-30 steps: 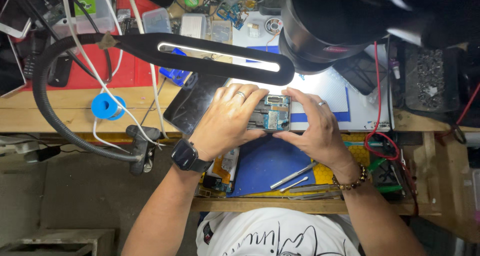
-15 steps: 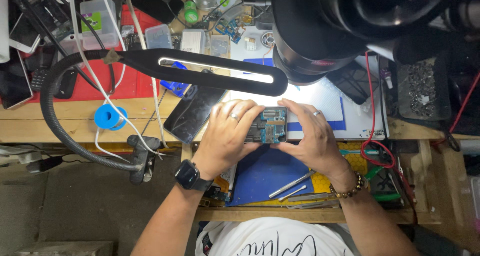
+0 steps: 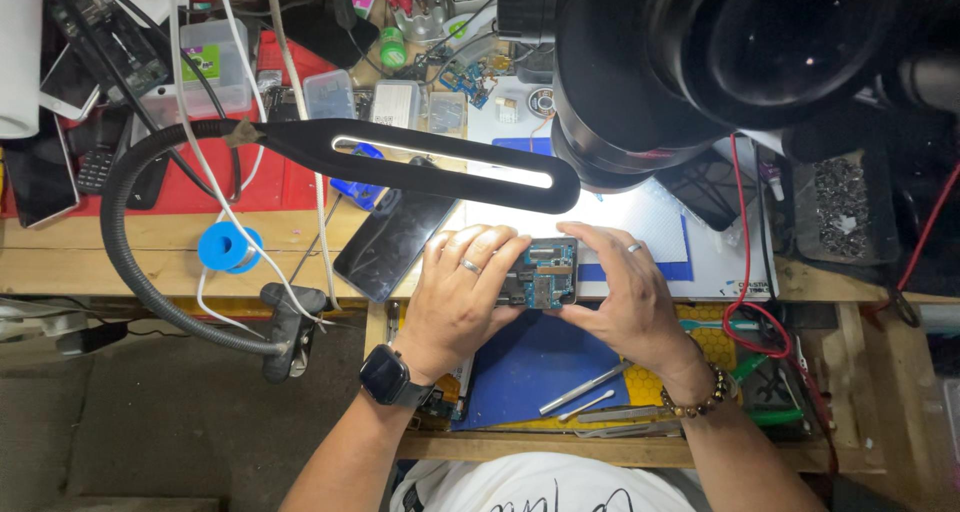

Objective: The person assembles a mobile phone by placing a circuit board onto the chassis, connecting internal cables with a tool, and using a heat gun on the components.

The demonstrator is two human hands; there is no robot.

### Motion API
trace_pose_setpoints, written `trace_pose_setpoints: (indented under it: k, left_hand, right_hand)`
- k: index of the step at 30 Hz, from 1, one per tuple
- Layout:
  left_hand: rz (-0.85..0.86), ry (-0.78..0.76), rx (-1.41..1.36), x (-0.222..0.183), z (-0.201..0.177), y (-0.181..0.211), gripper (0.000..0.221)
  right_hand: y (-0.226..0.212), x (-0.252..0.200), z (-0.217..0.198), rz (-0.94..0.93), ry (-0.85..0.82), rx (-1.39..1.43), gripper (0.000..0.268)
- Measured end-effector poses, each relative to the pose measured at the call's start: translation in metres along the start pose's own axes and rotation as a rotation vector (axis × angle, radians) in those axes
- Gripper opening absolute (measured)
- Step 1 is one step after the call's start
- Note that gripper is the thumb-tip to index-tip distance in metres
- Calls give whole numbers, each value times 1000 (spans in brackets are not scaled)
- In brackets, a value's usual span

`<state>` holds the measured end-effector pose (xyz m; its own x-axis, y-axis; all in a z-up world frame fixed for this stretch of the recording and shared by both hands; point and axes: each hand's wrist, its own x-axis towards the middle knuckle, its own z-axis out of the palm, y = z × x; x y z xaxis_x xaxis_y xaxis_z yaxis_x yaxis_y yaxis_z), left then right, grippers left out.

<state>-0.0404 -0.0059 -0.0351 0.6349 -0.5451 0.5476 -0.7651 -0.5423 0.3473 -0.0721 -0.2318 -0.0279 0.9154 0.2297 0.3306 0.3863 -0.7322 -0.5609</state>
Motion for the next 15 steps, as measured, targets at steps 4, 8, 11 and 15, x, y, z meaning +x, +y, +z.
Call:
trace_pose_setpoints:
  k: [4, 8, 11, 15]
  left_hand:
    - [3, -3, 3, 0, 0, 0, 82]
    - [2, -8, -2, 0, 0, 0, 83]
    - [-1, -15, -5, 0, -1, 0, 83]
    - [-23, -34, -24, 1, -3, 0, 86]
  right_hand:
    - [0, 0, 0, -4, 4, 5, 85]
    - [0, 0, 0, 12, -10, 1, 85]
    - [1, -2, 1, 5, -6, -11, 85]
    - [6, -5, 5, -95, 79, -5, 90]
